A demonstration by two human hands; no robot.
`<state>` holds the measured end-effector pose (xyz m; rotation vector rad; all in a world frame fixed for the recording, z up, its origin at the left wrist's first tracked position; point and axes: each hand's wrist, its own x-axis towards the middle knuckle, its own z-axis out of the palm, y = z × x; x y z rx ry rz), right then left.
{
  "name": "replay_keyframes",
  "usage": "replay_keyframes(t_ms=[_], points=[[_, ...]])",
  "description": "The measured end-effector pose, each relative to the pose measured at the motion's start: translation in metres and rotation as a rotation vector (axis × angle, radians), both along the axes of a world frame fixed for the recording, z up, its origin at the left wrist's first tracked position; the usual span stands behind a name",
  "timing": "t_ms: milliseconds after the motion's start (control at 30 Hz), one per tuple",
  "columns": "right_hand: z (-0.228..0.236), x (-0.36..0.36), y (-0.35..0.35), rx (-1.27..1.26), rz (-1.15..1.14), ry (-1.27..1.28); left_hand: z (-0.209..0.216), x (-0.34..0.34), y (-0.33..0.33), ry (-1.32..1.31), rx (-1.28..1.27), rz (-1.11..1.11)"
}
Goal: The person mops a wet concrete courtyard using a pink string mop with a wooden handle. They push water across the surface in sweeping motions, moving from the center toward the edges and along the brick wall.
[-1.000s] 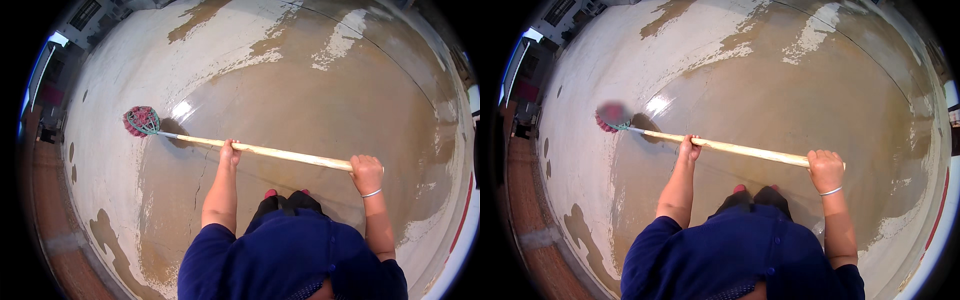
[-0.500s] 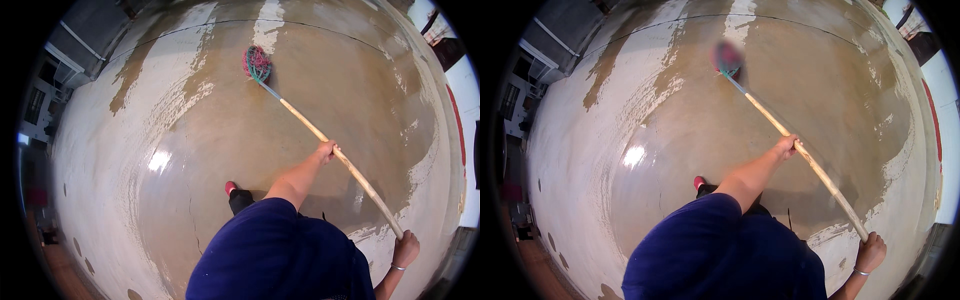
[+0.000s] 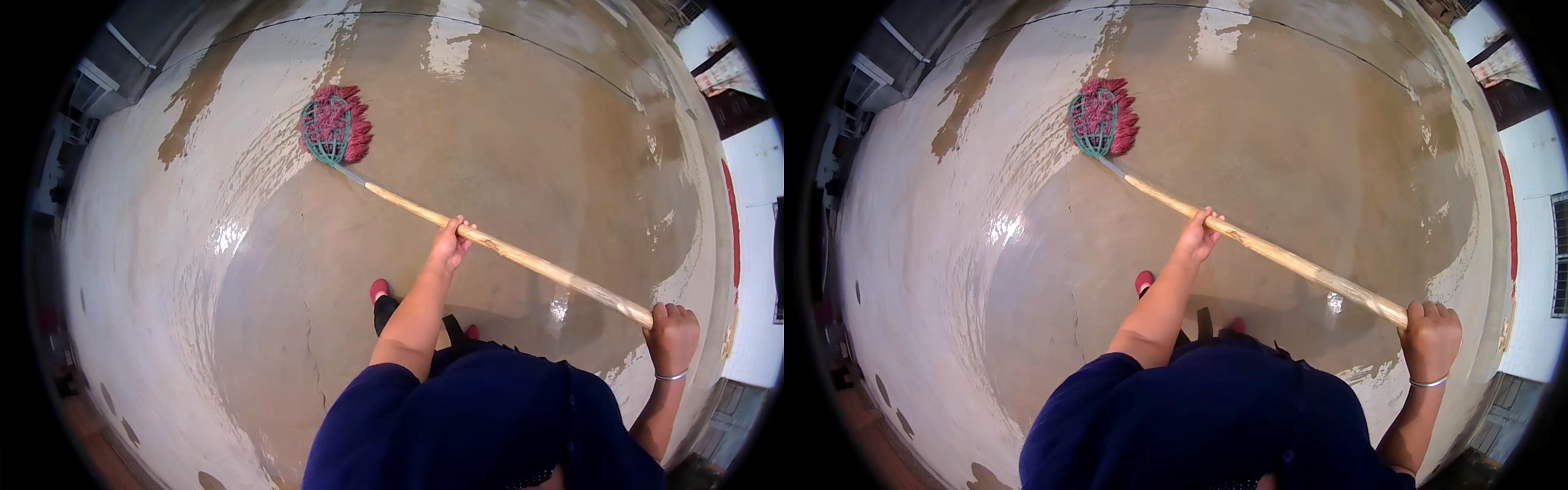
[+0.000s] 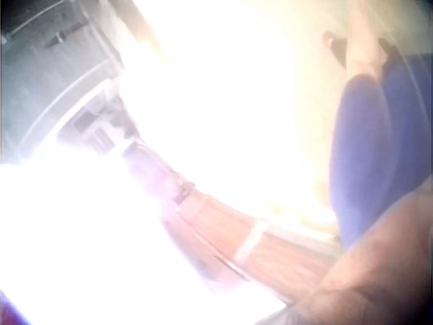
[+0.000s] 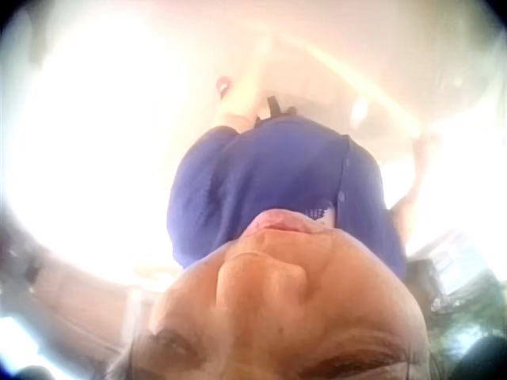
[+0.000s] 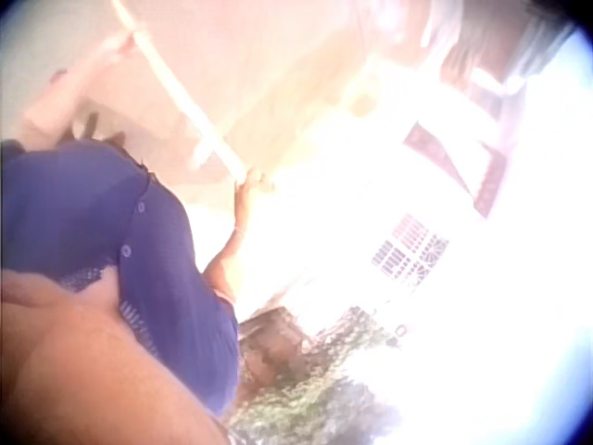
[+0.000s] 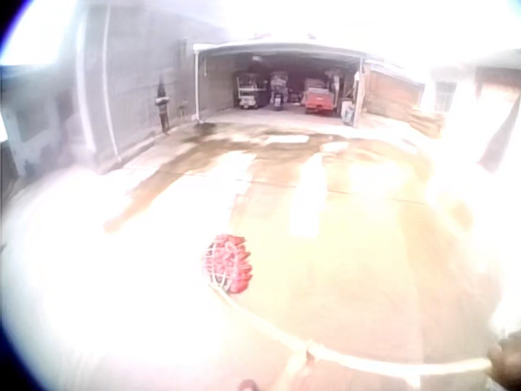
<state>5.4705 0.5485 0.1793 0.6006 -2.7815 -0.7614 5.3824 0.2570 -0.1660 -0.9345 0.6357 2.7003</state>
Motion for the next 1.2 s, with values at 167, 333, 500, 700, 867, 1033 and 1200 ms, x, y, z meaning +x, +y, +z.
replay_keyframes(t_ms=[167, 333, 500, 700, 867, 1033, 1200], points=[[-0.024, -0.078, -0.125, -0.082, 0.408, -0.132, -0.027, 0.071, -0.144, -0.072, -0.028, 0.461], [-0.088, -0.122, -0.239, -0.194, 0.693, -0.197, -0.06, 0.17, -0.266, -0.174, -0.106, 0.798], [-0.119, -0.159, -0.335, -0.416, 0.874, -0.215, -0.022, 0.215, -0.359, -0.242, -0.165, 1.008], [-0.099, -0.192, -0.356, -0.46, 0.796, -0.088, 0.008, 0.157, -0.405, -0.159, -0.102, 1.01], [-0.075, -0.216, -0.302, -0.414, 0.563, -0.007, 0.027, 0.032, -0.395, -0.09, -0.107, 0.753], [-0.064, -0.226, -0.206, -0.407, 0.212, 0.001, 0.035, -0.12, -0.314, -0.081, -0.17, 0.325], [-0.068, -0.198, -0.115, -0.322, -0.173, 0.074, 0.047, -0.247, -0.199, -0.034, -0.215, -0.138]])
